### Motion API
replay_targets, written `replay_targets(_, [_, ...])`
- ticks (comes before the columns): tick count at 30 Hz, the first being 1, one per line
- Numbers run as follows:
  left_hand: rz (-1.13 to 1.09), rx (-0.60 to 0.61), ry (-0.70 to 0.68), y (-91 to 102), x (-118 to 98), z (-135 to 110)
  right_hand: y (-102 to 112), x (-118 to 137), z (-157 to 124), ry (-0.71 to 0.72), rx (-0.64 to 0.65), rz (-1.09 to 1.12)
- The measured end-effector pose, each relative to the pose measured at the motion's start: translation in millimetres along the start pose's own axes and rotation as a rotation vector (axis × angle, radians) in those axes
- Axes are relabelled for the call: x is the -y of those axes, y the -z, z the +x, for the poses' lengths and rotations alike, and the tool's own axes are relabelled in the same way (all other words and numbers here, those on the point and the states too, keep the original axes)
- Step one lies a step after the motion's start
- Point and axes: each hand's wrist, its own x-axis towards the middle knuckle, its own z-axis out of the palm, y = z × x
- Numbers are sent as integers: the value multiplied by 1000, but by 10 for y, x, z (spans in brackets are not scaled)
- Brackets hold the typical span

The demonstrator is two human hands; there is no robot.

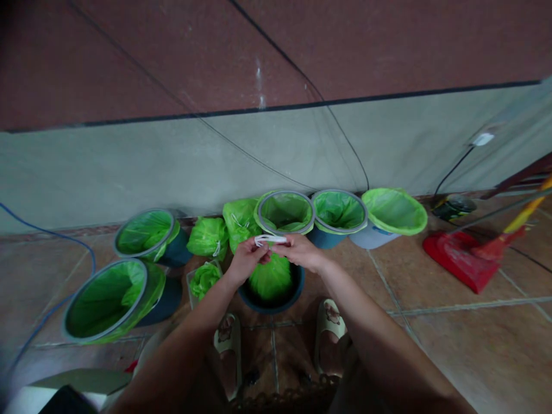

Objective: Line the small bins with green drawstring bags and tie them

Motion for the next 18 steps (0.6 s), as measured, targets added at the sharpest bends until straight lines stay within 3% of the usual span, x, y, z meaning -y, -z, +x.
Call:
replay_targets(7, [-158, -76, 87, 39, -22, -40, -25, -43, 21, -12, 67, 49])
replay_targets(11, [-33, -65, -38, 47, 10, -17, -13, -155, 65, -10, 108, 3])
replay_targets(18, [227, -16, -145, 54, 29, 1, 2, -171, 108, -41, 38, 4])
